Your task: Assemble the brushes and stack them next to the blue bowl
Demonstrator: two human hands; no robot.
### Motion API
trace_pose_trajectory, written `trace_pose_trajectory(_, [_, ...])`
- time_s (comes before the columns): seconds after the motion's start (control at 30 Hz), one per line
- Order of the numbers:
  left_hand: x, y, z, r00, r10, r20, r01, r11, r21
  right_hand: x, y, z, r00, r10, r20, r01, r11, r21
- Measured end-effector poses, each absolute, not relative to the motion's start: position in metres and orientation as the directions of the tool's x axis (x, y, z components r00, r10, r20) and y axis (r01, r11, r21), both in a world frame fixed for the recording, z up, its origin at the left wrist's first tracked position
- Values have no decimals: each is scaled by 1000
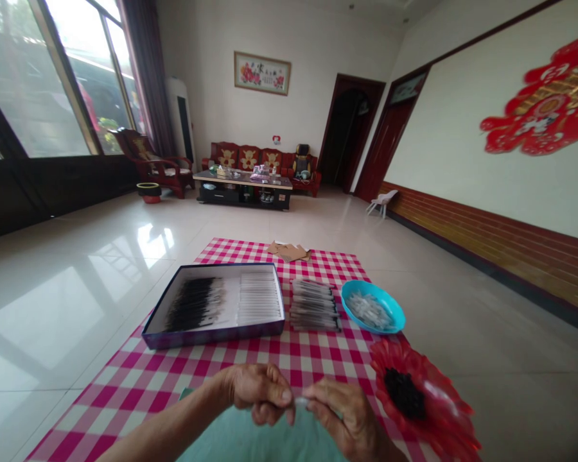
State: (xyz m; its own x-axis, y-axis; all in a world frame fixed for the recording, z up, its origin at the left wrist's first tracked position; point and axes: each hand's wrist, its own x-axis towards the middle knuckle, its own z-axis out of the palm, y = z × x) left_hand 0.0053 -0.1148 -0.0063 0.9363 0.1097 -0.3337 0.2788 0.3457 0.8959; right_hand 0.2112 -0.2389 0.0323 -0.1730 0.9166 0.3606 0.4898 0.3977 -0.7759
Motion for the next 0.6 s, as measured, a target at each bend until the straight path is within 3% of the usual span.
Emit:
trace_pose_trajectory(0.07, [3,-113,-12,927,204,-314,221,380,898,223,-241,36,13,921,390,458,341,-821])
trace_pose_trajectory(0.13, [3,-116,-12,899,373,-229,122,290,949,237,-240,34,261,901,347,377,235,-896])
trace_pose_trajectory(0.2, [6,-121,-9,891,427,-152,82,178,981,250,-236,29,407,874,267,291,154,-944])
trace_pose_trajectory(0.3, [14,-131,-6,905,403,-136,95,121,988,271,-232,20,494,851,180,261,53,-964])
trace_pose_trajectory(0.37, [19,-135,-9,896,418,-146,105,120,987,290,-234,13,543,823,165,331,-29,-943])
trace_pose_trajectory(0.6, [23,-143,-27,858,474,-198,129,174,976,363,-242,-3,568,782,257,589,-167,-791])
